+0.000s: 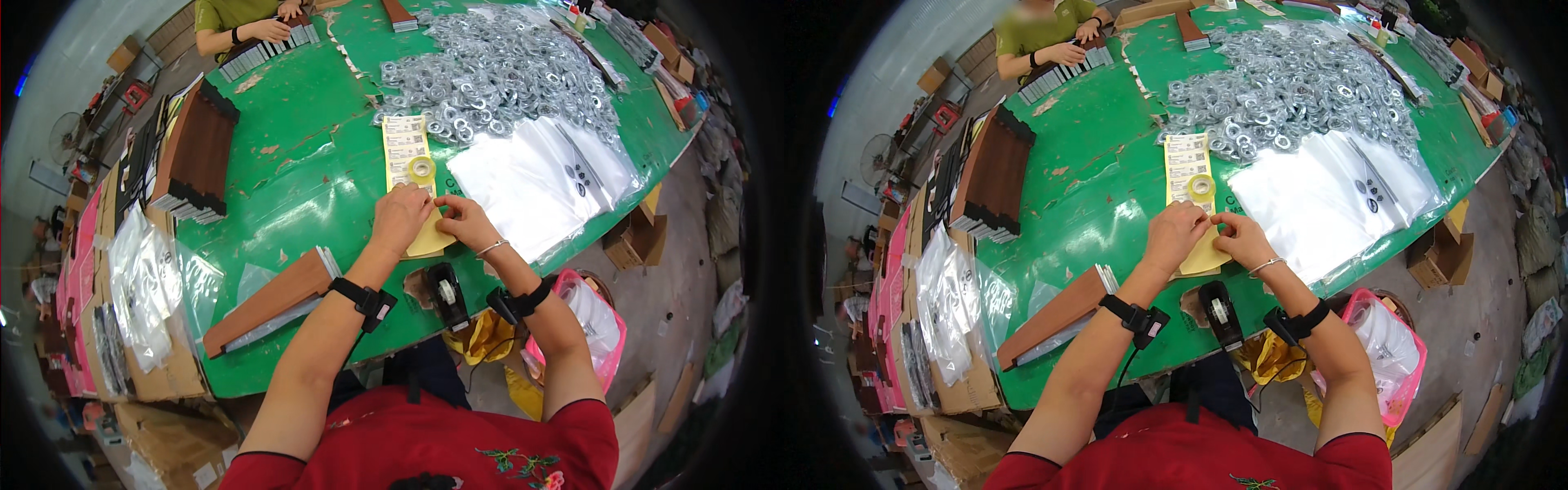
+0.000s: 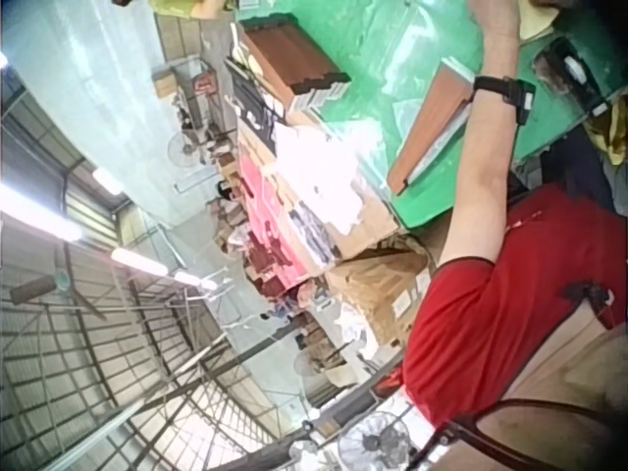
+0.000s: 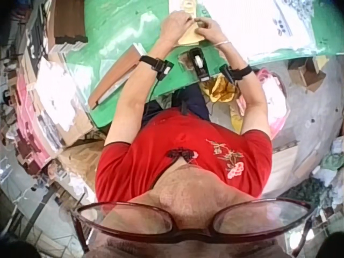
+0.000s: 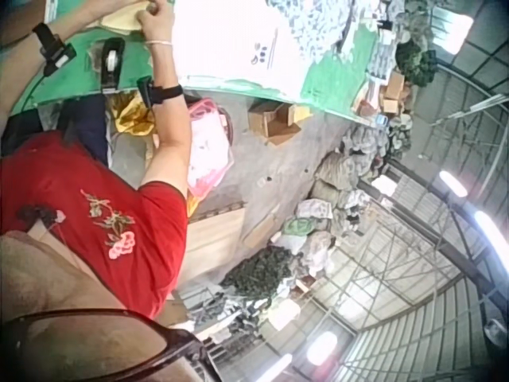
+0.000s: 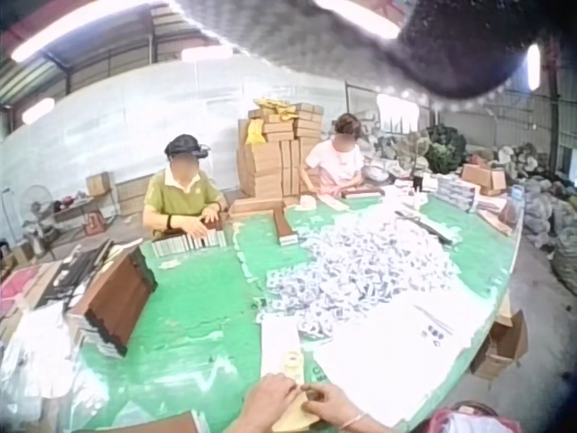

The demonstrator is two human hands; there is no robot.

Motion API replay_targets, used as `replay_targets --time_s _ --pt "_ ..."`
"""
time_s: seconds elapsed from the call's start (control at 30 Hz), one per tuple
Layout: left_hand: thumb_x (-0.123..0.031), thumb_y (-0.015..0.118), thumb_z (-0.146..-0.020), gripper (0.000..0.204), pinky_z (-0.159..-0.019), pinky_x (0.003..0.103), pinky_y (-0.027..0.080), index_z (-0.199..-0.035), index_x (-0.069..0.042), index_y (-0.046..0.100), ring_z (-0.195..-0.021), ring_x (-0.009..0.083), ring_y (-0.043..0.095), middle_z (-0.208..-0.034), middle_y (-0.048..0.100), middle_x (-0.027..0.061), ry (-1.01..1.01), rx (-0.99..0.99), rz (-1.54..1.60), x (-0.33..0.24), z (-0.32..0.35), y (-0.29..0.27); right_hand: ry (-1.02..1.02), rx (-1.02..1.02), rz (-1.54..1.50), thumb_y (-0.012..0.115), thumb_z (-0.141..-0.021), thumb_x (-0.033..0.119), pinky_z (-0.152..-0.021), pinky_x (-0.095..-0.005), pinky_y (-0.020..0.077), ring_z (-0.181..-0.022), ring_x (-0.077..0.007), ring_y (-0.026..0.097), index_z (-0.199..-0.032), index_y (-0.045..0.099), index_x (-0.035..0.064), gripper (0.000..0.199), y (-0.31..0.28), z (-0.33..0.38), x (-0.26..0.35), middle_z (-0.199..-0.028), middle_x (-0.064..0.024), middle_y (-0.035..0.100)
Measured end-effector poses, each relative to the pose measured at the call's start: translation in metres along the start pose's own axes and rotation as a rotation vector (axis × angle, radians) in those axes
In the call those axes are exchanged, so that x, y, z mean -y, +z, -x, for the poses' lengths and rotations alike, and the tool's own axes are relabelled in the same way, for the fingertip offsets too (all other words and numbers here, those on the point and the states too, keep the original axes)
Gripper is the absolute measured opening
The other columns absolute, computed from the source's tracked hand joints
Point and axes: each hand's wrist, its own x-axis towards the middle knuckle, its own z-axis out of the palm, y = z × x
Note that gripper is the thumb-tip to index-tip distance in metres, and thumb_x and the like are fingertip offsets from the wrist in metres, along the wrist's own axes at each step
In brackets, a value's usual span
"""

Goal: Placing wooden furniture components into plastic protective bags and sealing them with tape.

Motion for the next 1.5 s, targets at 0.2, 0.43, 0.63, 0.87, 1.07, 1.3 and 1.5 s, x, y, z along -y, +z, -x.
replay_targets --time_s 0.2,0.43,0.63,0.87,1.07,1.3,1.5 --pt "-0.018 0.067 -0.085 0.011 -0.071 0.042 0.053 -0.084 -0.008 0.070 -0.082 0.0291 0.065 -0.083 0.067 0.0086 0.049 -0.048 0.025 0.009 -0.004 0.007 -0.023 -0.033 0.004 0.069 -0.078 0.010 -0.063 -0.0279 0.0496 -0.067 -0.0118 0.059 -0.115 0.068 0.0035 0.038 0.001 0.003 0.000 -0.075 -0.0028 0.063" --pt "-0.018 0.065 -0.089 0.016 -0.064 0.036 0.055 -0.093 -0.003 0.070 -0.072 0.0248 0.070 -0.091 0.072 0.0116 -0.304 0.002 0.353 0.016 -0.006 0.012 -0.101 -0.086 0.156 0.065 -0.080 0.009 -0.063 -0.0307 0.0499 -0.065 -0.0165 0.060 -0.116 0.070 0.0113 0.037 0.000 0.021 0.025 -0.073 -0.0037 0.062" --pt "-0.015 0.063 -0.097 0.019 -0.067 0.027 0.058 -0.102 0.002 0.066 -0.079 0.0161 0.070 -0.093 0.071 0.0096 -0.773 -0.279 1.292 0.042 0.003 -0.011 -0.162 0.002 0.596 0.067 -0.084 0.022 -0.066 -0.0388 0.0503 -0.073 -0.0253 0.063 -0.116 0.072 0.0167 0.033 -0.001 0.020 0.021 -0.077 -0.0067 0.063" --pt "-0.008 0.065 -0.092 0.007 -0.067 0.031 0.054 -0.093 -0.001 0.068 -0.077 0.0209 0.068 -0.090 0.070 0.0062 -0.241 -0.440 0.516 -0.013 0.074 -0.133 -0.207 0.028 -0.085 0.063 -0.098 0.025 -0.077 -0.0267 0.0513 -0.084 -0.0104 0.064 -0.119 0.069 0.0026 0.031 0.016 0.105 0.084 -0.101 -0.0037 0.069" --pt "-0.013 0.073 -0.082 0.023 -0.086 0.040 0.052 -0.104 -0.005 0.070 -0.102 0.0310 0.063 -0.104 0.068 0.0094 0.134 -0.274 -0.121 -0.039 0.169 -0.161 -0.120 0.247 -0.612 0.049 -0.105 0.037 -0.081 -0.0278 0.0502 -0.093 -0.0115 0.063 -0.113 0.066 0.0017 0.040 0.132 0.126 0.090 -0.108 -0.0047 0.067" --pt "-0.023 0.079 -0.082 0.071 -0.098 0.039 0.047 -0.144 -0.008 0.048 -0.119 0.0249 0.058 -0.128 0.059 0.0119 -0.350 -0.325 0.319 0.006 0.252 -0.183 -0.194 0.240 -0.365 0.059 -0.100 0.041 -0.066 -0.0239 0.0456 -0.073 -0.0073 0.059 -0.092 0.071 0.0030 0.041 0.200 0.117 0.097 -0.081 -0.0016 0.068" --pt "-0.014 0.074 -0.086 0.059 -0.074 0.031 0.052 -0.140 -0.006 0.052 -0.079 0.0149 0.064 -0.094 0.066 0.0062 -0.608 -0.459 0.678 0.052 0.264 -0.181 -0.258 0.238 -0.272 0.066 -0.097 0.037 -0.058 -0.0230 0.0417 -0.066 -0.0046 0.053 -0.081 0.068 0.0020 0.038 0.250 0.099 0.105 -0.072 0.0020 0.064"
